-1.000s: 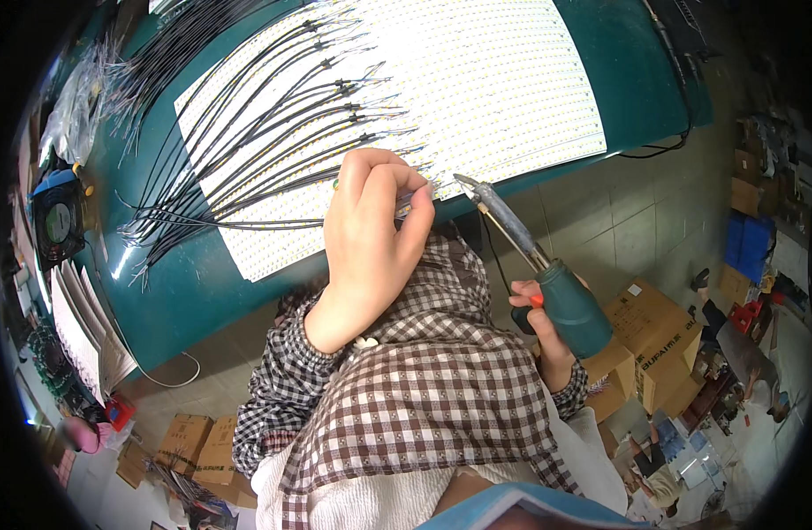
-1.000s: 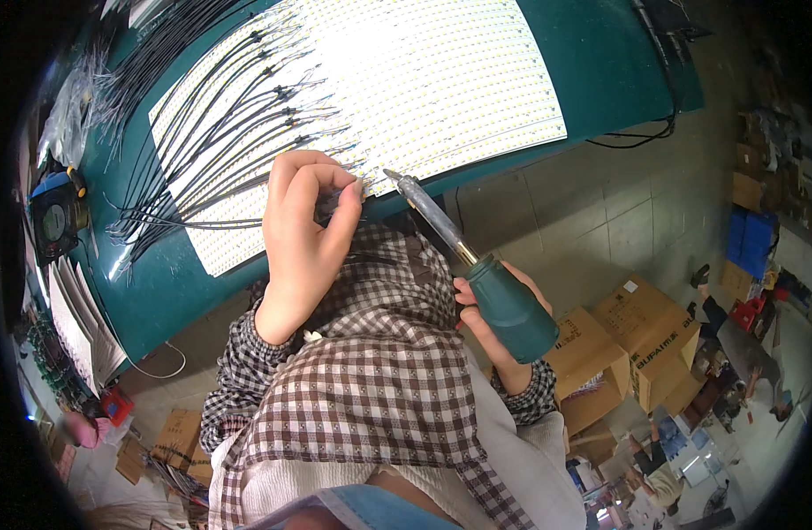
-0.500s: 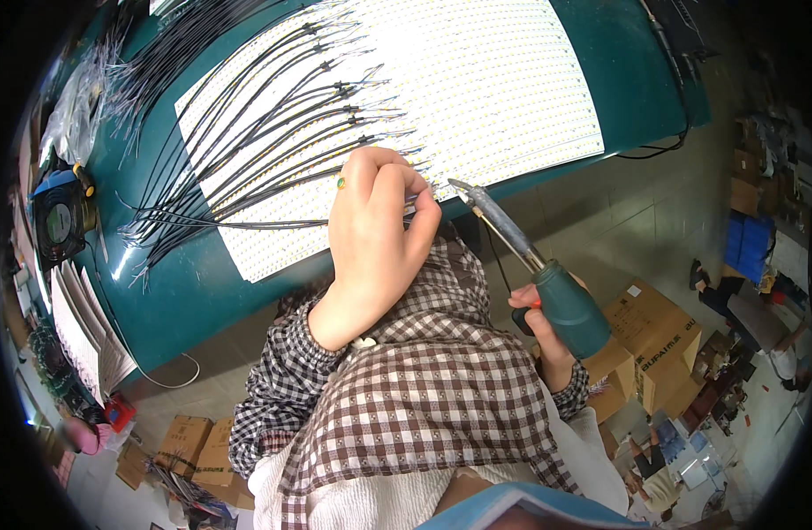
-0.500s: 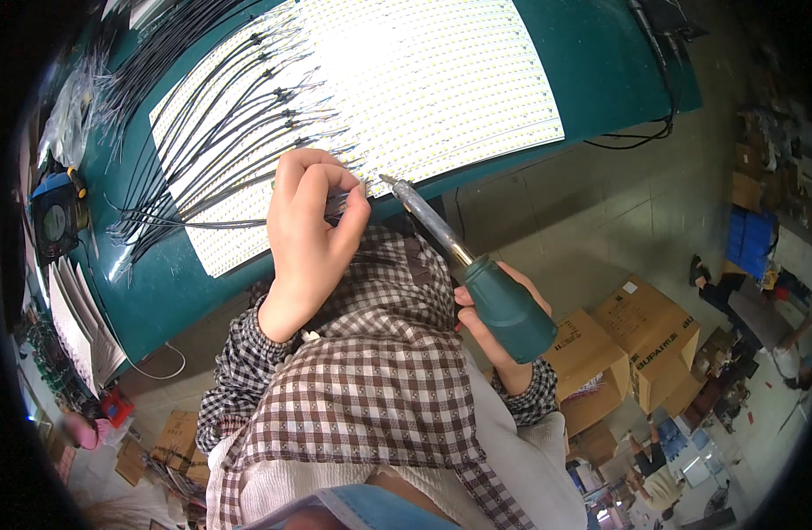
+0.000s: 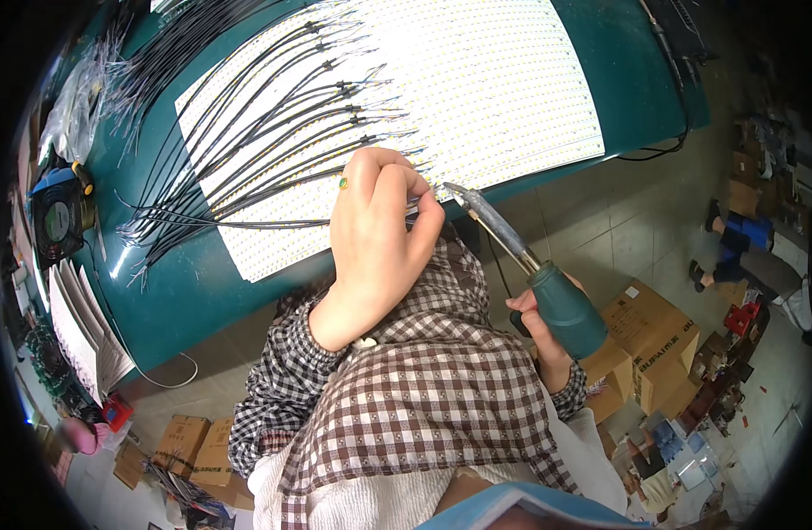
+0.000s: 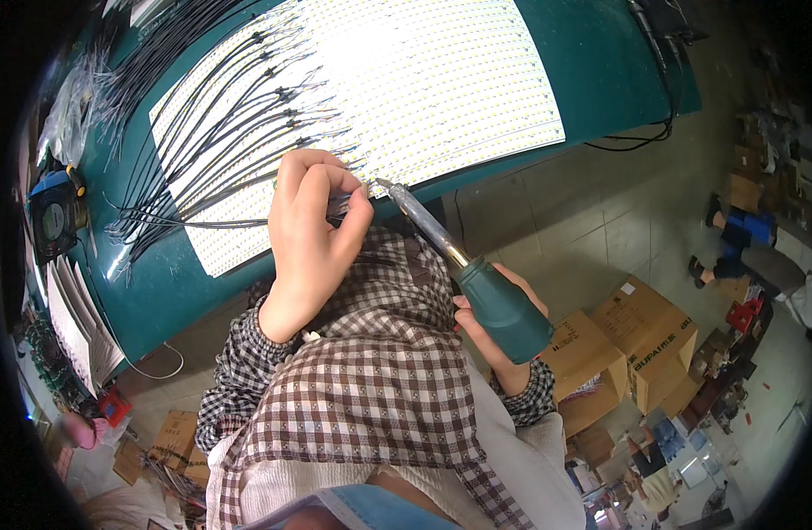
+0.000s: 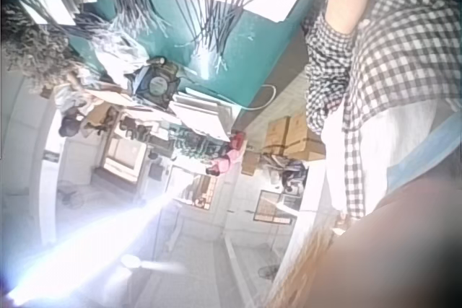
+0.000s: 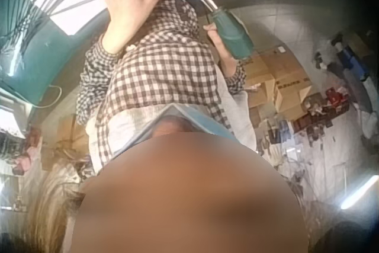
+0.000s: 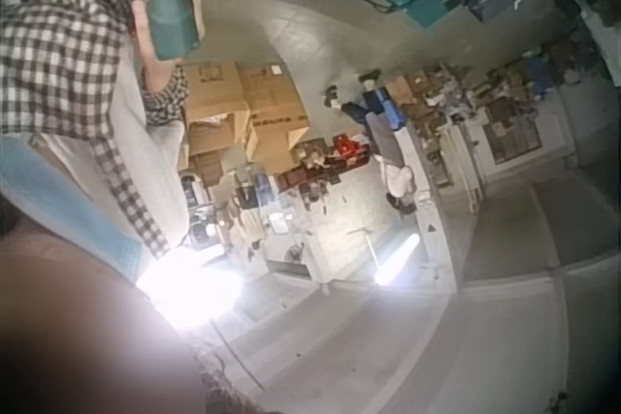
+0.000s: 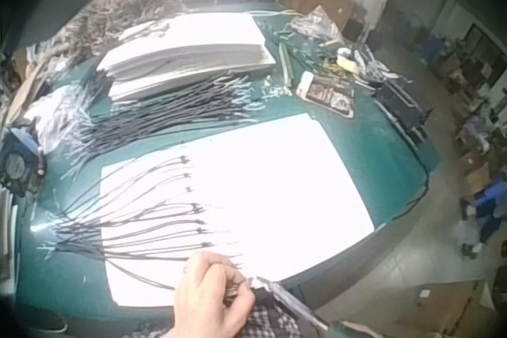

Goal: The person solders multiple wire bundles onto an LED array panel with a soldering iron and solder wire.

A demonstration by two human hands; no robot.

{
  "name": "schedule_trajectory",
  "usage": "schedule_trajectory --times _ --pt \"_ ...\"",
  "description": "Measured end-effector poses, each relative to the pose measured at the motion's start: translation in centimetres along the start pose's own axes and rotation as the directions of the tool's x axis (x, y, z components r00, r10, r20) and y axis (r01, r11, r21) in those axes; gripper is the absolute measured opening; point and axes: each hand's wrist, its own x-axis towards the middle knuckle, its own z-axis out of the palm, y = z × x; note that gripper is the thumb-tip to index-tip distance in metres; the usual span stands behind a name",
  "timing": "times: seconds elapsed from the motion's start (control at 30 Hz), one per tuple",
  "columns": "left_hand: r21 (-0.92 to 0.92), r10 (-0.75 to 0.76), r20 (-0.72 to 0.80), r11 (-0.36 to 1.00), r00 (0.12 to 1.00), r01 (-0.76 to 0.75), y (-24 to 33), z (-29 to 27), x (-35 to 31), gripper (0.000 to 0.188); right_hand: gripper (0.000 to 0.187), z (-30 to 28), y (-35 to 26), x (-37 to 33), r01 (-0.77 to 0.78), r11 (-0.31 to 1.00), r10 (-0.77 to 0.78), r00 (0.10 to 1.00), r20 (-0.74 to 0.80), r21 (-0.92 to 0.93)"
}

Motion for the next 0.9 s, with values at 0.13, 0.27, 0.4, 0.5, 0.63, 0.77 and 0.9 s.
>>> schedule_trajectory --times 0.13,0.27,0.4,0.5,0.63,0.77,0.9 --pt "0.009 0.006 0.007 1.0 1.0 -0.006 -0.06 0.0 0.01 0.021 0.05 0.0 0.09 0.03 0.012 0.999 -0.012 1.0 0.004 -0.03" --pt "0.01 0.009 0.001 1.0 1.0 -0.01 0.01 0.07 0.01 0.021 0.049 0.3 0.03 0.09 -0.002 1.0 0.002 1.0 -0.008 0.012" --pt "0.013 0.013 0.0 1.0 1.0 -0.013 0.11 0.14 0.06 0.021 0.05 0.32 0.02 0.08 -0.013 0.997 0.015 1.0 -0.019 0.077" --pt "0.014 0.011 -0.004 1.0 1.0 -0.011 0.07 0.15 0.0 0.021 0.05 0.11 0.05 0.13 -0.003 1.0 0.003 1.0 -0.002 0.022" --pt "0.021 0.01 -0.014 1.0 1.0 -0.01 0.19 0.14 -0.02 0.02 0.047 0.23 0.01 -0.12 -0.05 0.997 0.052 0.998 -0.034 0.061" --pt "0.029 0.022 -0.018 0.999 1.0 -0.021 0.15 0.17 -0.1 0.02 0.048 -0.12 0.41 -0.44 0.002 0.996 -0.001 1.0 0.008 -0.093" --pt "0.015 0.017 -0.016 1.0 1.0 -0.017 0.17 0.09 0.04 0.021 0.053 0.38 -0.32 -0.21 -0.003 0.986 0.01 0.999 -0.04 0.165"
